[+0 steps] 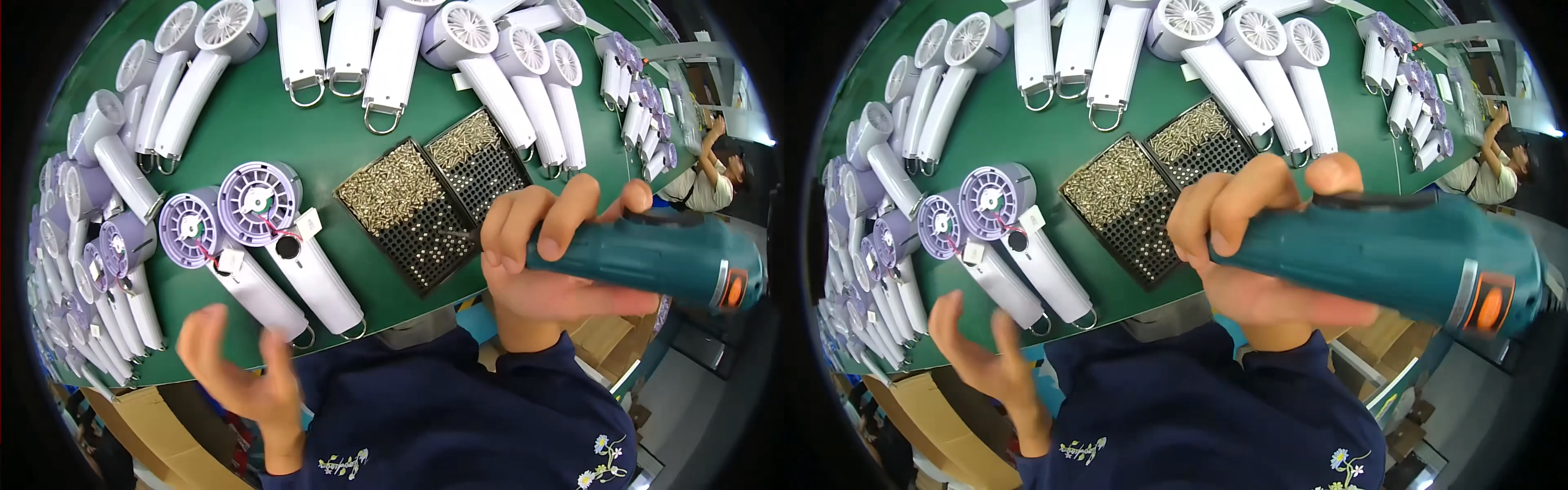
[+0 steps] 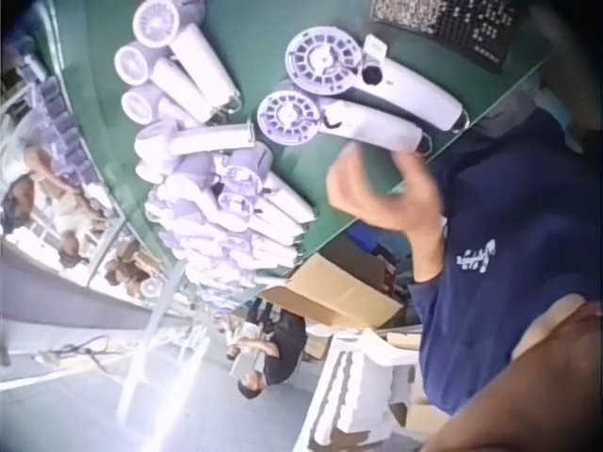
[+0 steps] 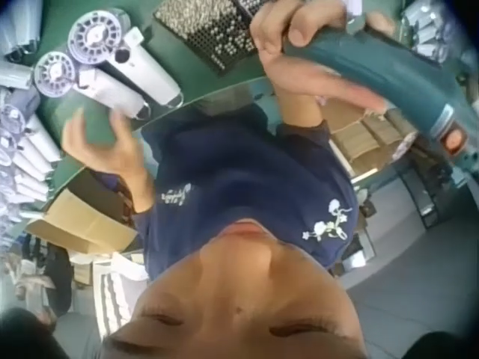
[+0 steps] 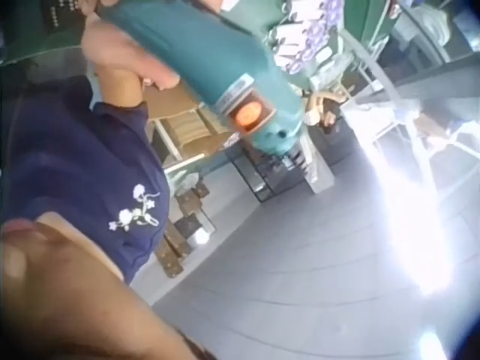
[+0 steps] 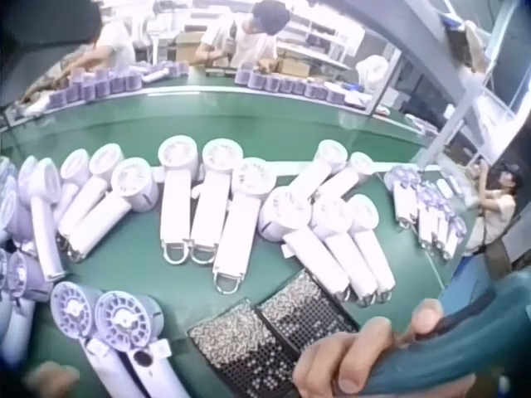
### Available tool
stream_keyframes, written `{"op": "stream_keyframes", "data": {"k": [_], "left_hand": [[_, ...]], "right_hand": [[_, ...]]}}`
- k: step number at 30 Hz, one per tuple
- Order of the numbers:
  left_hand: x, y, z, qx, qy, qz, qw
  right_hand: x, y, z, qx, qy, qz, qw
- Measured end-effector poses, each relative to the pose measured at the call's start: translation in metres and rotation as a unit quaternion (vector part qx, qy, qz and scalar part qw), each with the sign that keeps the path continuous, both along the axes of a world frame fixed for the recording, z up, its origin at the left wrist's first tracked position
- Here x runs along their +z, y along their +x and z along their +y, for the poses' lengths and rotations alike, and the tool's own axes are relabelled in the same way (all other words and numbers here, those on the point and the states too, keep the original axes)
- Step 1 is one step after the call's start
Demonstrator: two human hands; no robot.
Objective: The person assembles portable fans on an assembly line by picking up screws from a tray and driving them into the fan casings using an electric screwdriver before setting each fan aside on the table.
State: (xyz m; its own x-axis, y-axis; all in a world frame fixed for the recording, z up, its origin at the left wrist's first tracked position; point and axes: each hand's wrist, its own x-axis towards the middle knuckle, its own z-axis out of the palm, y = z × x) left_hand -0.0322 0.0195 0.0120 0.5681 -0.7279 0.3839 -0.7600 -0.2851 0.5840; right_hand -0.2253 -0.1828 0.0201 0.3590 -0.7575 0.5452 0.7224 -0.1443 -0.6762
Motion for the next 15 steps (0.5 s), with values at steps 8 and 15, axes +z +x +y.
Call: {"op": "stream_keyframes", "data": {"k": [8,15], "left_hand": [[-0.004,-0.022,-0.022,-0.186,0.264,-0.073,0.944],[-0.007,-0.023,-0.021,-0.203,0.248,-0.072,0.944]], "right_hand": [[-0.015,0.004,-0.001,0.041,-0.053,0.074,0.995],[-0.019,0.008,-0.001,0.053,-0.057,0.075,0.994]]}}
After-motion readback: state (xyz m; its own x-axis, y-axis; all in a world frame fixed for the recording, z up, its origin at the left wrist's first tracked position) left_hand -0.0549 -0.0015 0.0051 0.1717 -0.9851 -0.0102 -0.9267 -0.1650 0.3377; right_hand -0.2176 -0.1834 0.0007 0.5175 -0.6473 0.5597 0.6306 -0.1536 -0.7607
